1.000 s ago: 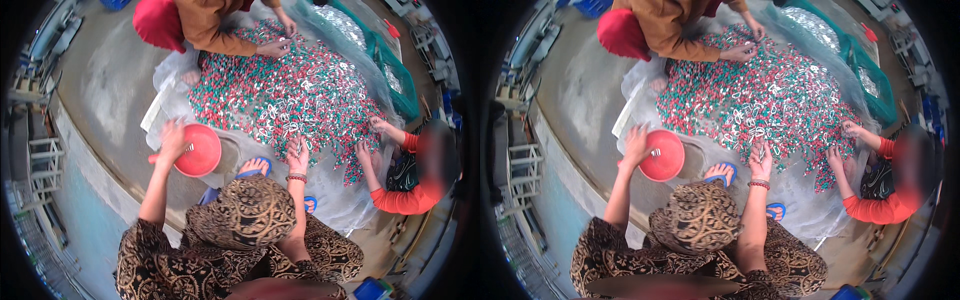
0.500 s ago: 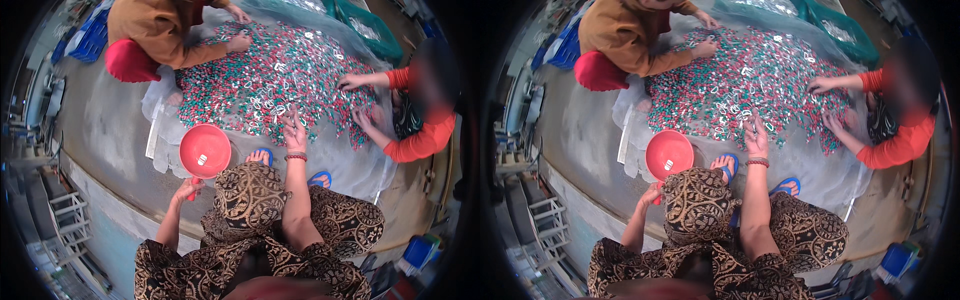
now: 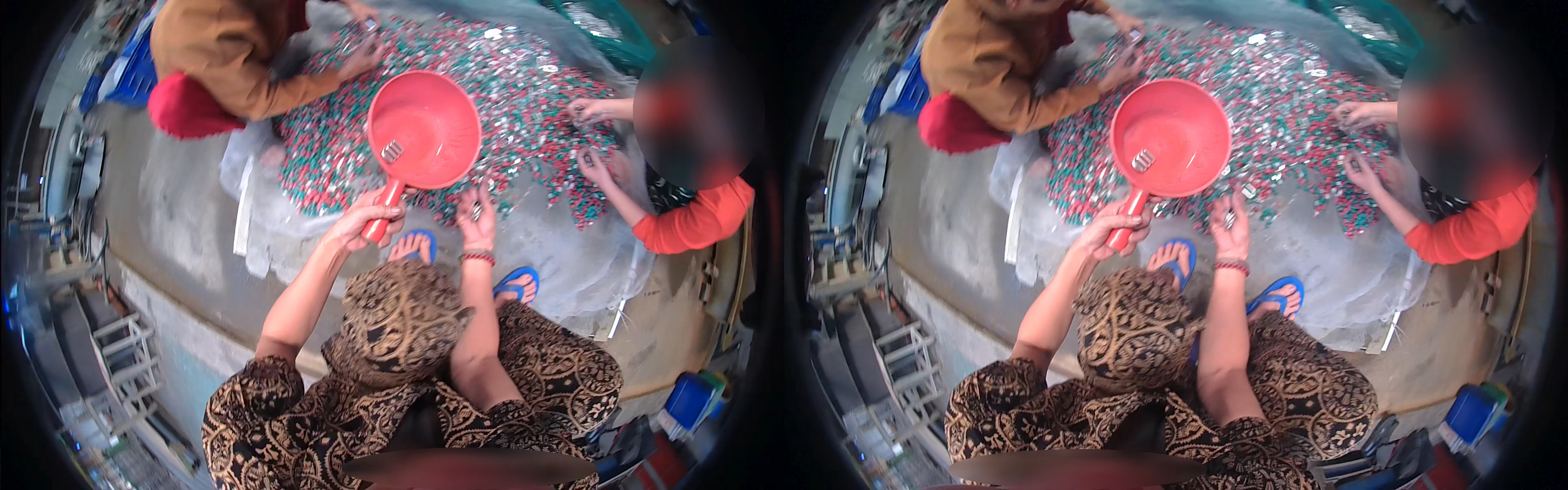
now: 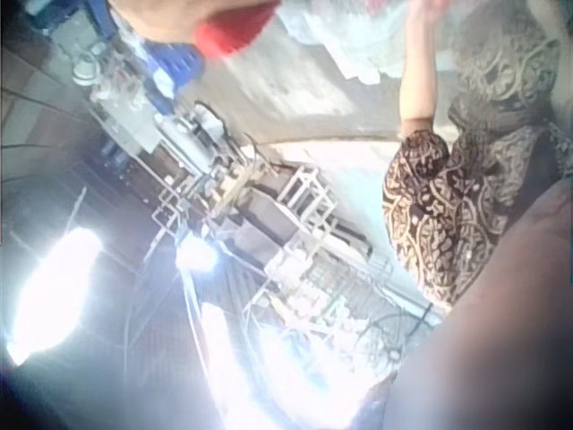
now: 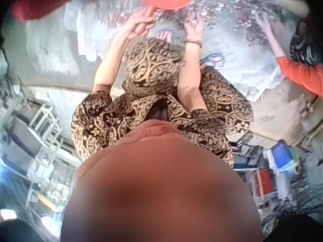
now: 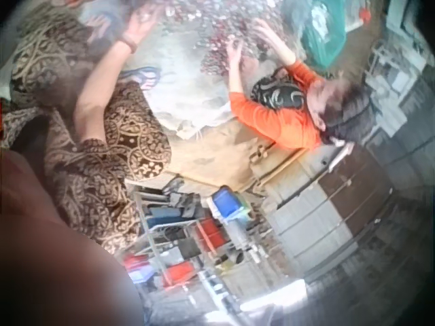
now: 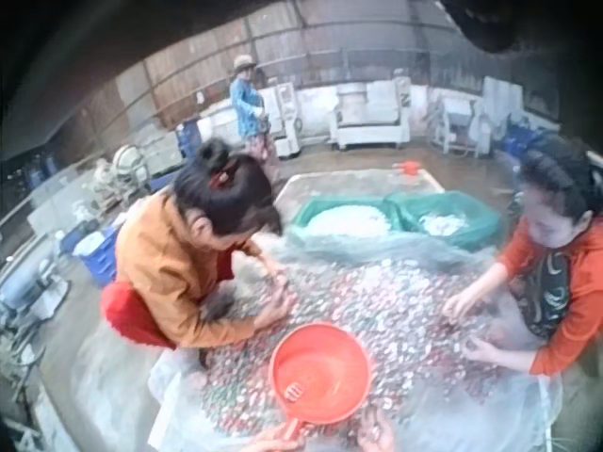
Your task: The person sits on a low stool and sorts small white plastic clips from a large mixed pile of red and green plastic pieces. They pick the white clips by hand and place them into a red scoop. Two other workers sort alongside them.
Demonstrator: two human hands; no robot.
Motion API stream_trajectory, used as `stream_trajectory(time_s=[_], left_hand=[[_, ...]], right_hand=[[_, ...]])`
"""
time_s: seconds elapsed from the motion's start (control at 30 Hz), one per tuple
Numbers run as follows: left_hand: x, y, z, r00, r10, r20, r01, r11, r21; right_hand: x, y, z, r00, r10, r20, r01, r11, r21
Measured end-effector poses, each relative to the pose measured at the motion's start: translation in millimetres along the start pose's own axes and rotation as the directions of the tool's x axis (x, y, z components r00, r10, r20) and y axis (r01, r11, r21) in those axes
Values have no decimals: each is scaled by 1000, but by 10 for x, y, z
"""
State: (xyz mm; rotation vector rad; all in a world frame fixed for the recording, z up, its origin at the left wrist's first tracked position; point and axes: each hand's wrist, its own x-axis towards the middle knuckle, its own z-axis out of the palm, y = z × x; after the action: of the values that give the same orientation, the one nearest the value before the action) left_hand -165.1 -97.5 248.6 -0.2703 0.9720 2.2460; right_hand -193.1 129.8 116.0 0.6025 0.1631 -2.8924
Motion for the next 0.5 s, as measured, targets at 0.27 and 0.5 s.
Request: stream_trajectory(time_s=[0.27,0.5], left_hand=[[726,351,300,898,-331,289,420,840,-342],[852,417,424,922,-308,235,348,925,-151]], right_hand=[[3,-126,-128,994,-37,102,7,961,277],[63,-79,17,977,-142,-159,158,983,91]])
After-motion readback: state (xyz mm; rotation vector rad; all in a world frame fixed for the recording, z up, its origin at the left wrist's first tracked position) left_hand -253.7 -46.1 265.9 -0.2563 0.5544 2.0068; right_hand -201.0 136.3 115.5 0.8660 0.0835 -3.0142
